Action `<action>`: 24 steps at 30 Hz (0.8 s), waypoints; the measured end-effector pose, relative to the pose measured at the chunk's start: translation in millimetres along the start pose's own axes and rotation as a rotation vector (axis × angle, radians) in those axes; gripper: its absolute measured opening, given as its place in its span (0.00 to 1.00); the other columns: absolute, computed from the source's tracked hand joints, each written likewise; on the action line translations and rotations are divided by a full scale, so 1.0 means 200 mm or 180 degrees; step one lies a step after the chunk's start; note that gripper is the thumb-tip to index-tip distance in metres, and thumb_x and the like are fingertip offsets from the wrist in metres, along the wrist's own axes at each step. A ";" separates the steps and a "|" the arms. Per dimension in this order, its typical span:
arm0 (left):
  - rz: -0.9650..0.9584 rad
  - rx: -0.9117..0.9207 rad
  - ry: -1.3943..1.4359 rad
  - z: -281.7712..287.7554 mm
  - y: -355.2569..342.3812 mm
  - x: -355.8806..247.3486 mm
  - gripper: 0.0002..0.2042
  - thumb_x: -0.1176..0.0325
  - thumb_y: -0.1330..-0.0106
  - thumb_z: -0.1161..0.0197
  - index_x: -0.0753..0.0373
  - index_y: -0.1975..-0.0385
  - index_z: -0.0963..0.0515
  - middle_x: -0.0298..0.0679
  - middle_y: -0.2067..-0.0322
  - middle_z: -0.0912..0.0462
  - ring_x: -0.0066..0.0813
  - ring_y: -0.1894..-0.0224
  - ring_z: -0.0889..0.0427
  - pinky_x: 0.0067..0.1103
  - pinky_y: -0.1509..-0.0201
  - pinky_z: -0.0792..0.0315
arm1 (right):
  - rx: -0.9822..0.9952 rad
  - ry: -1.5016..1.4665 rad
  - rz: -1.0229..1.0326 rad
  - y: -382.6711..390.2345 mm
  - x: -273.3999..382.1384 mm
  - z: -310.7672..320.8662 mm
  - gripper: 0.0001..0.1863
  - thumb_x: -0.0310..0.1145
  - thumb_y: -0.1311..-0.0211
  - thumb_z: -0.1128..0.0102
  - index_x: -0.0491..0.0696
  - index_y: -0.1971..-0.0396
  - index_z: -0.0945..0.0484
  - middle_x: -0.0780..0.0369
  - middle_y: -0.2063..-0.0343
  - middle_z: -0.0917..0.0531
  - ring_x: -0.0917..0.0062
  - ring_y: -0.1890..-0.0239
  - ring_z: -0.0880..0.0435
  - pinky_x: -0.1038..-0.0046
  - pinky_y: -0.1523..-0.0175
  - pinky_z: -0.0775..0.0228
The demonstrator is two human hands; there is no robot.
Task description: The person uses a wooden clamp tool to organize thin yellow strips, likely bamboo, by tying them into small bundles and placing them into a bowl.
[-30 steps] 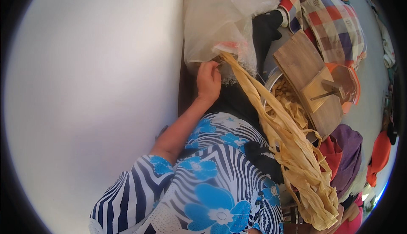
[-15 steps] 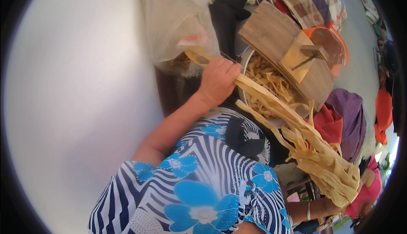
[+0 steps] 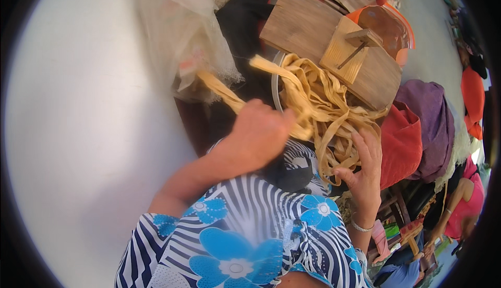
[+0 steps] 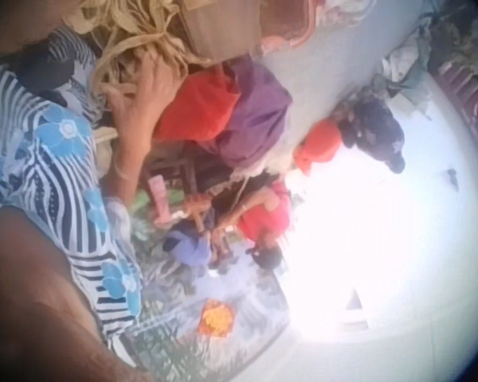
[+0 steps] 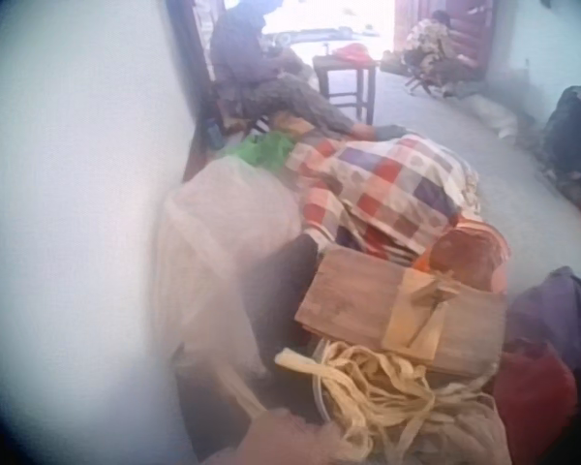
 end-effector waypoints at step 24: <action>-0.0493 0.0447 0.3986 0.00 -0.30 -0.48 0.08 0.72 0.41 0.41 0.66 0.64 0.26 0.47 0.73 0.19 0.48 0.67 0.19 0.33 0.63 0.28 | -0.0925 -0.2530 -0.1470 0.41 -0.43 -0.21 0.22 0.30 0.38 0.37 0.40 0.46 0.28 0.58 0.48 0.23 0.75 0.48 0.24 0.71 0.44 0.31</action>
Point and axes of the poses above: each hand's wrist, its own y-axis away from the middle knuckle, its own z-axis out of the back of the hand, x = y × z, the point moved 10 cm from there along -y, towards the middle knuckle
